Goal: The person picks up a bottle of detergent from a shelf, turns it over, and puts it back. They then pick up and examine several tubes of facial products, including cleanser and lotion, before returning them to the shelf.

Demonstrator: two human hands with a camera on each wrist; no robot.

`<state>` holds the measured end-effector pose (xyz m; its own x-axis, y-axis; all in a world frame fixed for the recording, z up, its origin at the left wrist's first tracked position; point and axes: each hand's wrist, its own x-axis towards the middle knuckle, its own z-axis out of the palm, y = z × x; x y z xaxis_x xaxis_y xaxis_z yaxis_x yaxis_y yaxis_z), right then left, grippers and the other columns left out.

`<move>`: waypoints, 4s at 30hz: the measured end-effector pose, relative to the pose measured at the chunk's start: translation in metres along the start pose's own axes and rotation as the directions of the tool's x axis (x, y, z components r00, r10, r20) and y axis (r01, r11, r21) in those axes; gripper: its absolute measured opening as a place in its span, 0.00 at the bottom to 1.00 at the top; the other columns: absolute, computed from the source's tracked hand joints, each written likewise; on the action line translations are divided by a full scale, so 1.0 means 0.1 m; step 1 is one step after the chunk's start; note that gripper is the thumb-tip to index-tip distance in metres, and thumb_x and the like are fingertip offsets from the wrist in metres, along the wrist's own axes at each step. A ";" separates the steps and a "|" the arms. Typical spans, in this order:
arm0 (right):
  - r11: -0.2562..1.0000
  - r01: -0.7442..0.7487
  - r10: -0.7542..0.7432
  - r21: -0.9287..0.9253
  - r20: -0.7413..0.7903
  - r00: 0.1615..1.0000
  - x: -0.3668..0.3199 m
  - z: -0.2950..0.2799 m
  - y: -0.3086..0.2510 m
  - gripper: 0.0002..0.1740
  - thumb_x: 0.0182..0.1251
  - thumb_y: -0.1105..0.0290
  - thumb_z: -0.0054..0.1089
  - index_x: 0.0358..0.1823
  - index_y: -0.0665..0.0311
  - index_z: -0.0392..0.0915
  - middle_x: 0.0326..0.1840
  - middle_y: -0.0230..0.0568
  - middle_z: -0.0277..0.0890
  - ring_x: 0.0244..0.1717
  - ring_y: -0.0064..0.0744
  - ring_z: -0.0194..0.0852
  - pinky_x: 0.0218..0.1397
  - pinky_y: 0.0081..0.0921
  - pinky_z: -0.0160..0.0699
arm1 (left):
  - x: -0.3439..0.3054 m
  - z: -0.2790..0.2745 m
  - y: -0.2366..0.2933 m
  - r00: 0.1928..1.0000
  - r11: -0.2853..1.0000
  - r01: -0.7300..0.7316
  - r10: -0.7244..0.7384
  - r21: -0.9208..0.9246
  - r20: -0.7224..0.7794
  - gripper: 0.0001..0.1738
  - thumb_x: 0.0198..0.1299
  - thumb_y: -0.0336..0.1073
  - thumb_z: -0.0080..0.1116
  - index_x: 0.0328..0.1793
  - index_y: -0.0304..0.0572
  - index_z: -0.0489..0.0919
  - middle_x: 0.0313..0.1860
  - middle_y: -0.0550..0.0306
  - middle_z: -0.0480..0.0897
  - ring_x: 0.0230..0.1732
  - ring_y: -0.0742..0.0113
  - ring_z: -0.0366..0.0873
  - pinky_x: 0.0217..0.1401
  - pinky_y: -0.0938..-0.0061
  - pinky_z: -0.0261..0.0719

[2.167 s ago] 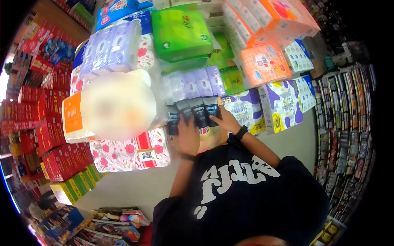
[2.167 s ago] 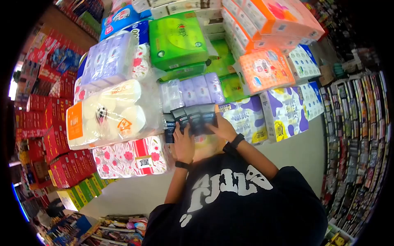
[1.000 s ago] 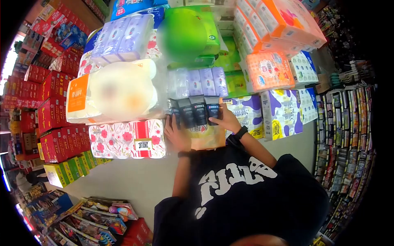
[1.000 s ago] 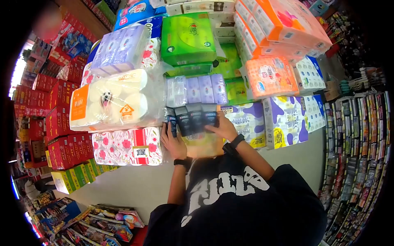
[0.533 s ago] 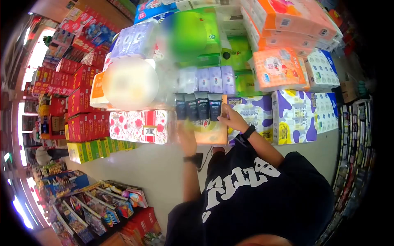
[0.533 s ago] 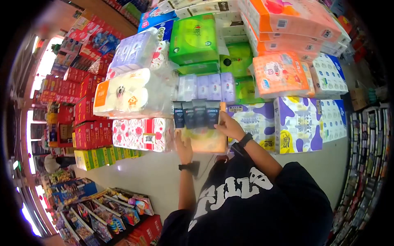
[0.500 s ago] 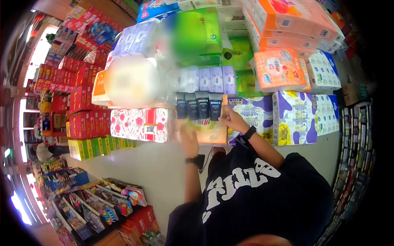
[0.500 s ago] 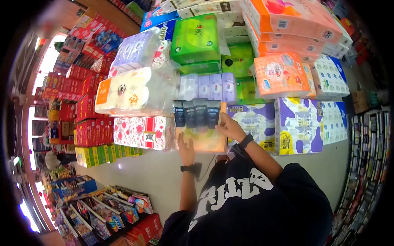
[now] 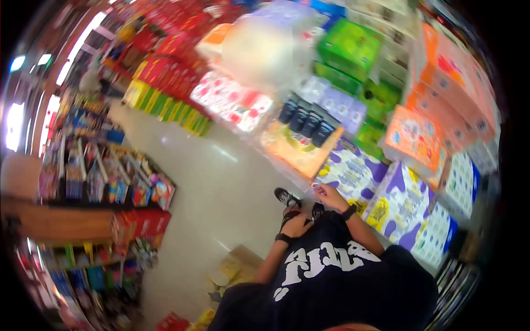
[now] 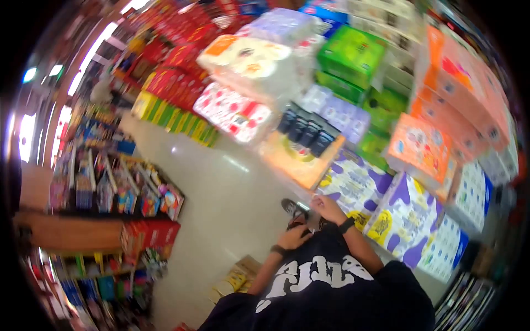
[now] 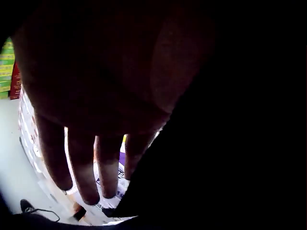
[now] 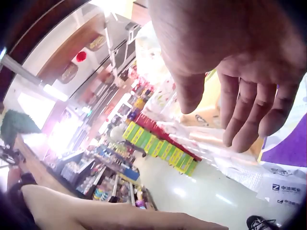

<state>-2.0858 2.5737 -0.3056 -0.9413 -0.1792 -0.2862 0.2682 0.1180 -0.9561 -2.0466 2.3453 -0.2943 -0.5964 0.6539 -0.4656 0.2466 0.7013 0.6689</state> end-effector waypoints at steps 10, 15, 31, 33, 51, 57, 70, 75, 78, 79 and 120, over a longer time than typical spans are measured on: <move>0.962 0.076 0.037 -0.263 0.399 0.916 -0.09 0.27 -0.35 0.17 0.71 0.61 0.61 0.33 0.70 0.84 0.29 0.39 0.85 0.32 0.27 0.82 0.39 0.27 0.79 | -0.52 -0.01 0.48 0.918 0.959 0.236 -0.273 -0.158 -0.287 0.30 0.68 0.53 0.56 0.69 0.41 0.75 0.60 0.38 0.81 0.60 0.40 0.79 0.64 0.53 0.77; 0.918 0.183 0.042 -0.351 0.547 0.836 -0.01 0.40 -0.17 0.18 0.72 0.60 0.61 0.34 0.71 0.83 0.29 0.39 0.84 0.31 0.26 0.81 0.37 0.26 0.77 | -0.86 0.40 0.38 0.824 0.948 0.222 -0.308 -0.228 -0.475 0.30 0.69 0.53 0.55 0.67 0.39 0.76 0.58 0.38 0.82 0.60 0.39 0.79 0.64 0.52 0.77; 0.809 0.214 0.396 -0.547 0.777 0.489 -1.26 0.93 0.98 0.16 0.75 0.59 0.60 0.44 0.67 0.81 0.36 0.39 0.86 0.32 0.28 0.84 0.37 0.26 0.81 | -2.46 2.94 0.84 0.661 0.766 0.399 -0.621 -0.504 -0.421 0.28 0.64 0.55 0.56 0.61 0.44 0.80 0.47 0.34 0.85 0.51 0.37 0.83 0.55 0.47 0.80; 0.782 0.205 0.467 -0.589 0.771 0.433 -1.44 1.12 1.01 0.16 0.76 0.59 0.59 0.48 0.67 0.81 0.39 0.39 0.86 0.35 0.30 0.85 0.39 0.26 0.82 | -2.61 3.29 0.88 0.650 0.703 0.423 -0.675 -0.572 -0.350 0.30 0.66 0.54 0.55 0.66 0.41 0.76 0.55 0.36 0.83 0.58 0.39 0.81 0.61 0.50 0.78; 0.856 0.492 -0.207 0.158 0.977 0.045 -3.72 3.77 -1.06 0.10 0.76 0.67 0.59 0.43 0.68 0.80 0.32 0.35 0.82 0.30 0.21 0.77 0.35 0.20 0.75 | -4.69 3.52 2.62 -0.877 0.881 -0.238 -0.376 -0.409 -0.299 0.04 0.71 0.29 0.57 0.47 0.38 0.82 0.40 0.55 0.86 0.31 0.71 0.80 0.37 0.76 0.79; 0.823 0.365 -0.519 0.435 0.838 0.171 -4.64 4.34 -1.72 0.10 0.76 0.67 0.59 0.42 0.69 0.81 0.30 0.32 0.80 0.28 0.19 0.75 0.31 0.19 0.74 | -5.67 3.14 3.17 -0.923 0.907 0.062 -0.107 -0.416 -0.369 0.07 0.72 0.24 0.54 0.49 0.36 0.82 0.40 0.57 0.85 0.28 0.76 0.77 0.30 0.80 0.75; 0.402 0.428 -0.787 0.810 0.544 -0.290 -6.03 5.82 -3.13 0.16 0.68 0.68 0.65 0.54 0.66 0.78 0.50 0.40 0.80 0.49 0.31 0.79 0.47 0.27 0.75 | -7.25 2.23 3.29 -0.935 0.655 0.343 0.173 -0.673 -0.309 0.25 0.66 0.27 0.62 0.69 0.39 0.77 0.68 0.51 0.75 0.38 0.74 0.80 0.36 0.81 0.77; 0.296 0.540 -0.799 0.788 0.514 -0.312 -6.17 6.21 -3.28 0.23 0.62 0.63 0.70 0.57 0.60 0.78 0.49 0.36 0.80 0.52 0.37 0.76 0.65 0.37 0.60 | -7.50 2.11 3.12 -0.949 0.579 0.296 0.087 -0.760 -0.303 0.38 0.67 0.33 0.63 0.81 0.36 0.61 0.75 0.42 0.69 0.39 0.66 0.84 0.36 0.78 0.82; 0.214 0.581 -0.819 0.785 0.468 -0.331 -6.21 6.33 -3.36 0.24 0.61 0.61 0.71 0.57 0.61 0.78 0.47 0.34 0.81 0.52 0.35 0.76 0.68 0.41 0.56 | -7.55 2.10 3.06 -0.965 0.595 0.215 0.008 -0.774 -0.262 0.39 0.67 0.33 0.63 0.81 0.36 0.60 0.74 0.42 0.70 0.40 0.68 0.84 0.36 0.78 0.82; 0.223 0.564 -0.814 0.795 0.470 -0.340 -6.22 6.37 -3.36 0.25 0.61 0.60 0.72 0.57 0.61 0.78 0.47 0.34 0.81 0.51 0.35 0.76 0.68 0.41 0.55 | -7.56 2.07 3.05 -0.966 0.605 0.212 0.014 -0.767 -0.256 0.40 0.66 0.31 0.64 0.82 0.36 0.60 0.73 0.43 0.71 0.40 0.70 0.84 0.37 0.79 0.82; 0.906 -0.224 -0.423 0.359 0.777 -0.466 -4.79 5.98 -2.76 0.25 0.71 0.57 0.64 0.58 0.71 0.77 0.53 0.44 0.82 0.55 0.31 0.78 0.59 0.31 0.76 | -6.60 2.25 2.62 -0.689 0.818 -0.509 -0.573 -0.267 -0.442 0.57 0.48 0.42 0.84 0.75 0.34 0.54 0.54 0.42 0.82 0.51 0.60 0.82 0.50 0.70 0.82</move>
<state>-1.5864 2.0429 0.0573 0.4849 -0.7252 0.4888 0.5271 -0.2036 -0.8251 -1.4165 2.1616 0.0572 -0.0682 -0.9787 0.1938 0.3018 0.1649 0.9390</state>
